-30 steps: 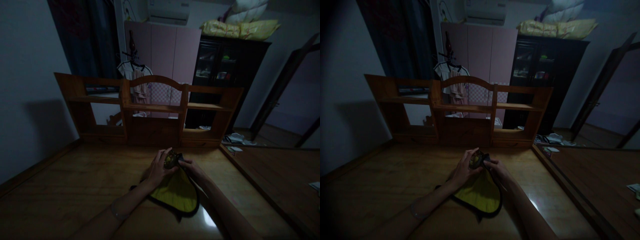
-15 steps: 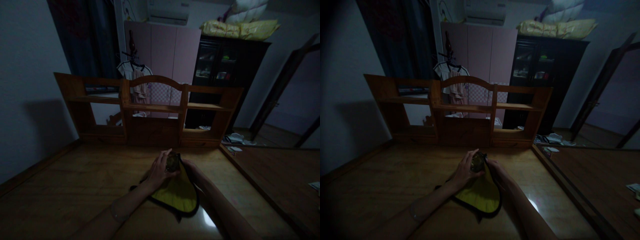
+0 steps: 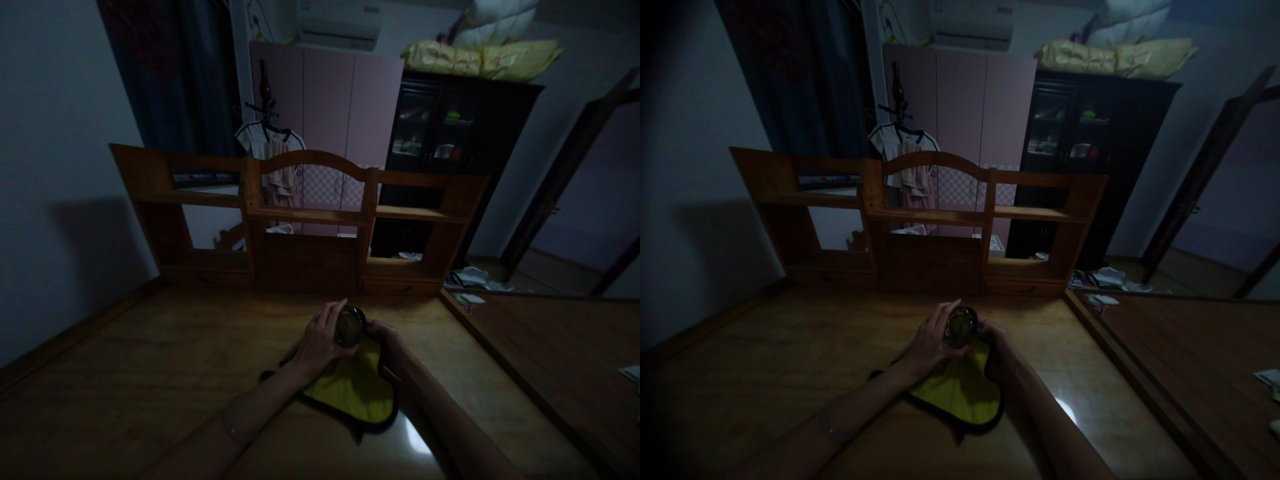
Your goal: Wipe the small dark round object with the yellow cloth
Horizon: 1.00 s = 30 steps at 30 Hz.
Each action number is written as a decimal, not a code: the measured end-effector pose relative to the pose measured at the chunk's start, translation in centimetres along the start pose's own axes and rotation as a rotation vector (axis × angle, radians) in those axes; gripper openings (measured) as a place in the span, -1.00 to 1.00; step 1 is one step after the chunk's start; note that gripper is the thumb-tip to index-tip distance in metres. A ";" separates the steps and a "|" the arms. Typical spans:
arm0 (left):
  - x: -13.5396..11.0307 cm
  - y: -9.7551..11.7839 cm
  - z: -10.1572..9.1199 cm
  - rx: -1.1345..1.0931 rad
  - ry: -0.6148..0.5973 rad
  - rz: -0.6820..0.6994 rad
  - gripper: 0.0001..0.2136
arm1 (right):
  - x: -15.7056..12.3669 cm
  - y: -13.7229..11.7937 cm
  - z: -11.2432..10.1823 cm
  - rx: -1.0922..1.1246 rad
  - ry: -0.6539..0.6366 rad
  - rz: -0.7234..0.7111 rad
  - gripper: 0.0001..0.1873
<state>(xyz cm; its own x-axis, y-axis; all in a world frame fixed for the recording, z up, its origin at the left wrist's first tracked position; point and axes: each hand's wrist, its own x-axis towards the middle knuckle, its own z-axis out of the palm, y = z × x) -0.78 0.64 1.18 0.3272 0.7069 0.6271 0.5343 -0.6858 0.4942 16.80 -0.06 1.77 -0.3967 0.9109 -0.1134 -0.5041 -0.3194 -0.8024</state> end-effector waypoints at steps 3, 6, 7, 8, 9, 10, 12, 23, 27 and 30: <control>0.0 -0.1 0.1 0.006 0.014 -0.015 -0.15 | 0.0 0.1 0.1 0.002 0.026 -0.023 -0.80; 0.0 -0.1 0.1 0.011 0.025 -0.027 -0.16 | 0.2 0.1 0.2 -0.028 0.023 -0.070 -0.79; 0.0 -0.1 0.2 0.014 0.029 -0.027 -0.16 | 0.2 0.0 0.3 -0.041 0.011 -0.084 -0.78; 0.0 -0.1 0.2 0.016 0.033 -0.025 -0.16 | 0.3 0.0 0.3 -0.051 0.002 -0.097 -0.77; 0.0 -0.1 0.2 0.019 0.034 -0.023 -0.15 | 0.3 -0.1 0.4 -0.063 -0.002 -0.113 -0.76; 0.0 -0.2 0.2 0.021 0.032 -0.020 -0.15 | 0.3 -0.2 0.5 -0.077 -0.004 -0.131 -0.76; 0.0 -0.2 0.2 0.030 0.025 -0.016 -0.13 | 0.3 -0.3 0.7 -0.103 -0.010 -0.172 -0.77; -0.1 -0.4 0.4 0.062 0.011 0.003 -0.12 | 0.5 -0.3 0.8 -0.129 0.091 -0.180 -0.74; -0.1 -0.5 0.5 0.075 0.006 0.010 -0.11 | 0.6 -0.5 0.7 -0.168 0.137 -0.192 -0.75; -0.1 -0.6 0.6 0.087 0.008 0.022 -0.11 | 0.6 -0.7 0.7 -0.195 0.186 -0.195 -0.75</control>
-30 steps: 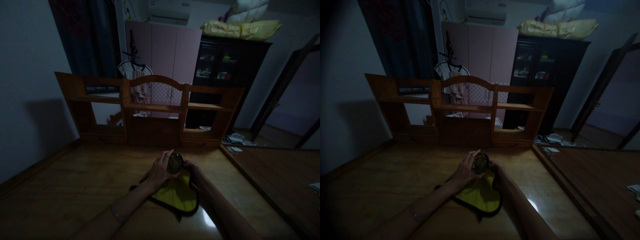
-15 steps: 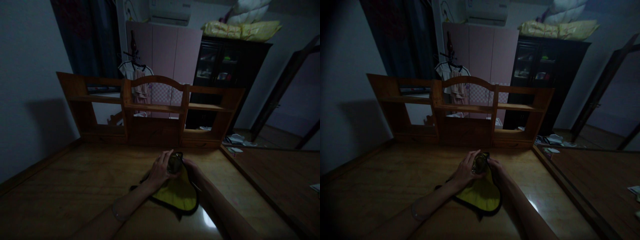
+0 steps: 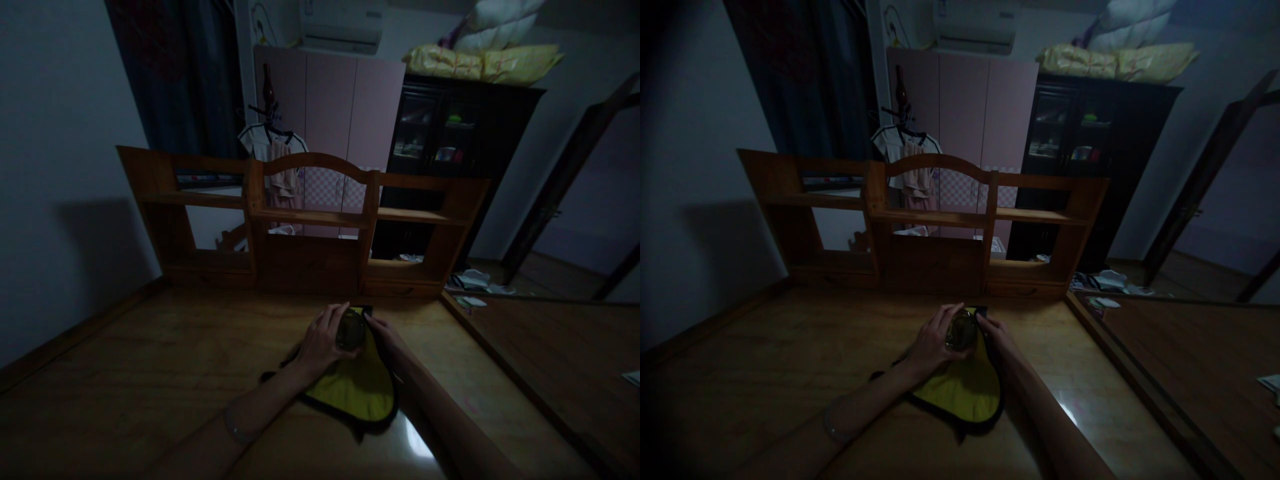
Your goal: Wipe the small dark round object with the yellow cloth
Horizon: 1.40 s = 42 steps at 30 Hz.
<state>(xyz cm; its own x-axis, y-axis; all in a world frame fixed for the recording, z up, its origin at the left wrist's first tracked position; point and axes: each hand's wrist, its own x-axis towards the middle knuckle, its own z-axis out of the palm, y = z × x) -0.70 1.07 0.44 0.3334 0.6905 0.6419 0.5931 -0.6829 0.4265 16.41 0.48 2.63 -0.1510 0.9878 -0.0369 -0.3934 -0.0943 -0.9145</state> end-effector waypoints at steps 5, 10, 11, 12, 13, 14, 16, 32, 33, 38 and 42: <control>0.0 0.0 0.1 0.025 0.005 0.047 -0.15 | 0.2 0.1 -0.3 0.007 0.024 -0.001 -0.71; -0.1 0.2 0.0 0.042 -0.008 0.073 -0.19 | 0.4 0.3 -0.6 0.017 0.011 -0.031 -0.69; -0.1 0.2 0.1 0.044 -0.008 0.075 -0.19 | 0.5 0.4 -0.5 0.022 -0.002 -0.035 -0.68; -0.1 0.1 0.1 0.046 -0.007 0.076 -0.19 | 0.5 0.5 -0.5 0.028 -0.019 -0.038 -0.66; -0.1 0.1 0.1 0.048 -0.008 0.076 -0.20 | 0.5 0.6 -0.5 0.031 -0.040 -0.039 -0.65; -0.1 0.0 0.2 0.050 -0.009 0.075 -0.20 | 0.5 0.7 -0.5 0.030 -0.062 -0.037 -0.64; -0.1 -0.2 0.3 0.058 -0.009 0.070 -0.21 | 0.5 0.9 -0.5 0.018 -0.094 -0.034 -0.62; -0.1 -0.4 0.4 0.118 -0.053 0.064 -0.23 | 0.8 1.7 -1.1 0.037 -0.165 -0.041 -0.65; -0.1 -0.4 0.4 0.121 -0.055 0.061 -0.23 | 0.9 1.9 -1.1 0.055 -0.166 -0.036 -0.64; 0.0 -0.2 0.3 0.103 -0.044 0.062 -0.23 | 1.4 2.3 -1.4 0.096 -0.160 -0.037 -0.64; 0.0 -0.1 0.3 0.089 -0.032 0.054 -0.26 | 1.6 2.4 -1.5 0.089 -0.136 -0.044 -0.65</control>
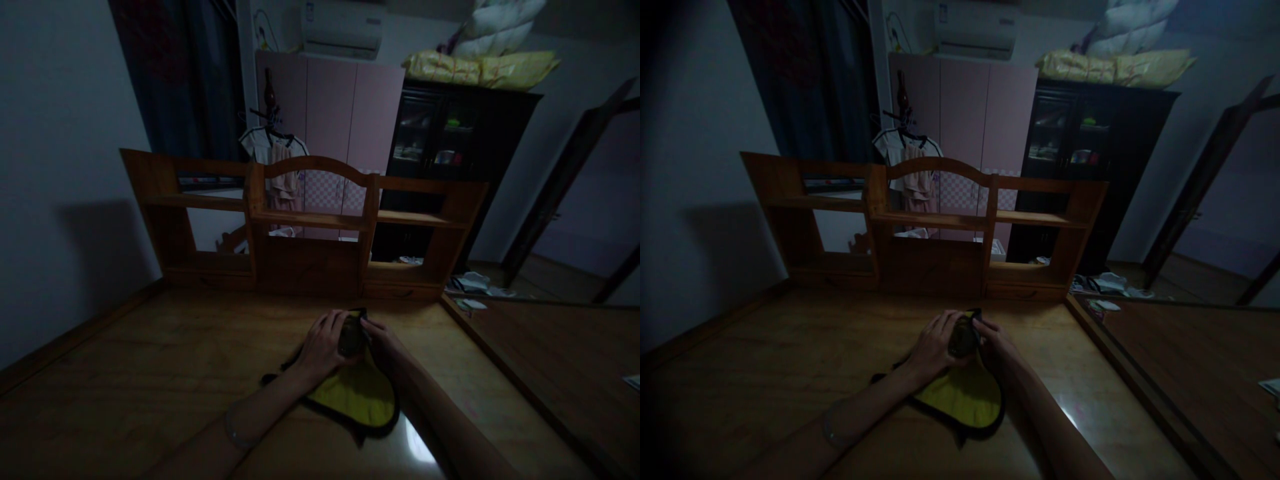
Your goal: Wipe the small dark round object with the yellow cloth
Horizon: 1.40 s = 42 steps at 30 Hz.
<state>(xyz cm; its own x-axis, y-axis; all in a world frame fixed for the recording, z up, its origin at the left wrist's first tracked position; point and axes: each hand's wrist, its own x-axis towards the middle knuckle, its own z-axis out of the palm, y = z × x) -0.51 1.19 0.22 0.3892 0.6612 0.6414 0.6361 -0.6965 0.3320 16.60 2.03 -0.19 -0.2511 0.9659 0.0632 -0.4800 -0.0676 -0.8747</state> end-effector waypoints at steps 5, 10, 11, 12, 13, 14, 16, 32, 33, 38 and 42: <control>0.1 0.1 -0.2 -0.020 -0.001 -0.004 -0.23 | 0.0 -0.2 -0.1 -0.055 0.100 0.027 -0.63; 0.0 0.6 -0.3 -0.046 -0.009 0.060 -0.22 | -0.3 -1.4 -0.3 -0.155 0.170 -0.026 -0.57; -0.1 0.7 -0.2 -0.048 -0.009 0.067 -0.22 | -0.4 -1.6 -0.3 -0.182 0.158 -0.035 -0.58; -0.1 0.7 -0.2 -0.048 -0.007 0.068 -0.22 | -0.5 -1.8 -0.3 -0.206 0.147 -0.033 -0.59; -0.2 0.8 -0.1 -0.045 -0.001 0.061 -0.21 | -0.6 -1.9 -0.3 -0.224 0.137 -0.025 -0.59; -0.2 0.8 0.0 -0.040 0.003 0.051 -0.21 | -0.7 -2.0 -0.2 -0.238 0.123 -0.014 -0.59; -0.3 0.7 0.1 -0.028 0.018 0.020 -0.21 | -0.8 -2.0 0.0 -0.269 0.093 -0.014 -0.59; -0.2 0.6 0.0 -0.020 0.043 -0.049 -0.27 | 0.2 -0.6 -0.1 -0.599 0.106 -0.179 -0.64; -0.2 0.7 -0.1 -0.021 0.050 -0.057 -0.27 | 0.2 -0.7 0.0 -0.546 0.105 -0.144 -0.63; 0.0 1.1 -0.6 -0.051 0.109 -0.076 -0.30 | -0.9 -1.6 1.4 -0.217 0.058 0.013 -0.58; 0.1 1.2 -1.1 -0.075 0.163 -0.049 -0.28 | -2.6 -3.1 2.8 -0.143 0.054 0.030 -0.67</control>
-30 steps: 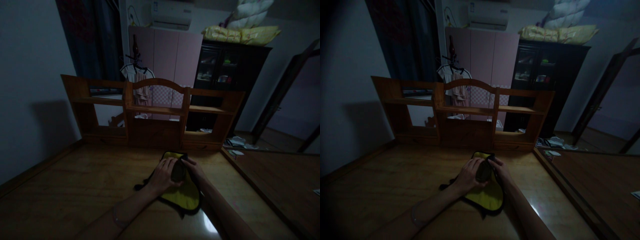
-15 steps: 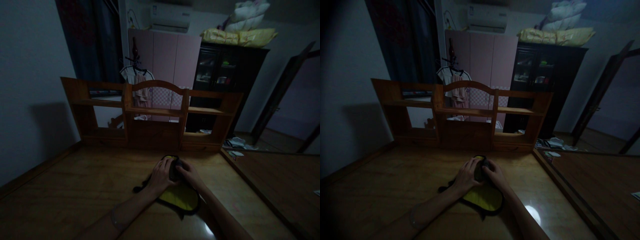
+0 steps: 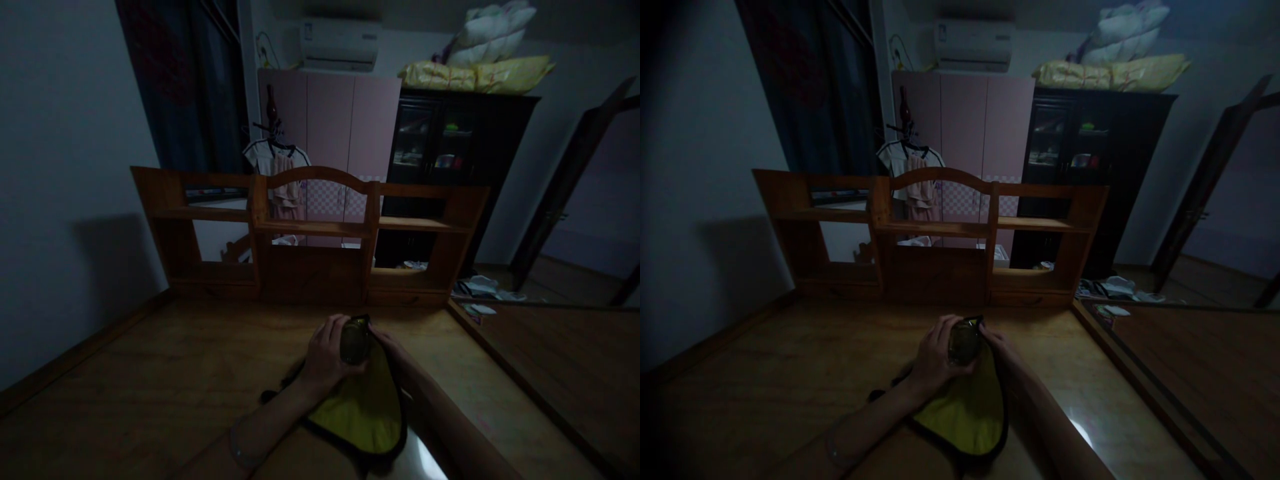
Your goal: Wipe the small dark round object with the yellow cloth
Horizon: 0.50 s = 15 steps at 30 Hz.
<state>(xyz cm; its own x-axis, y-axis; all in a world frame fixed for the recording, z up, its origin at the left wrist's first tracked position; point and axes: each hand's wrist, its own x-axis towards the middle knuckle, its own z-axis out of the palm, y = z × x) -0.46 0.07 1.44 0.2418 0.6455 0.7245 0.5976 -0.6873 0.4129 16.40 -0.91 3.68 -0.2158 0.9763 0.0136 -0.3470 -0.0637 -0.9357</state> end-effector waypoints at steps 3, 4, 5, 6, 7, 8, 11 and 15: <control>0.0 -0.2 -0.1 -0.013 0.015 0.003 -0.27 | -0.4 -0.7 0.1 0.021 -0.007 0.025 -0.70; 0.0 -0.3 -0.1 -0.020 0.018 -0.001 -0.27 | -0.3 -0.7 0.0 0.030 -0.029 0.040 -0.70; 0.0 -0.4 0.0 -0.026 0.021 -0.008 -0.26 | -0.2 -0.6 0.0 0.038 -0.059 0.052 -0.69; 0.0 -0.5 0.0 -0.033 0.024 -0.018 -0.26 | -0.1 -0.5 -0.1 0.044 -0.099 0.059 -0.66; 0.0 -0.7 0.1 -0.039 0.029 -0.032 -0.26 | 0.0 -0.3 -0.2 0.047 -0.143 0.062 -0.63; 0.0 -0.8 0.1 -0.047 0.033 -0.047 -0.27 | 0.1 -0.1 -0.2 0.048 -0.183 0.061 -0.58; 0.0 -1.1 0.2 -0.085 0.022 -0.093 -0.29 | 0.2 0.7 0.0 0.061 -0.231 0.033 -0.47; 0.0 -1.2 0.3 -0.150 -0.026 -0.116 -0.26 | 0.5 1.3 0.1 -0.030 -0.152 -0.042 -0.52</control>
<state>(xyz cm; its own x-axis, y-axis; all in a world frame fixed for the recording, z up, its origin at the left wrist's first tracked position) -0.94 1.04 0.74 0.1985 0.7306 0.6533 0.5026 -0.6481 0.5721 15.76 -0.51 2.48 -0.3383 0.9353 0.1036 -0.3319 -0.0156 -0.9432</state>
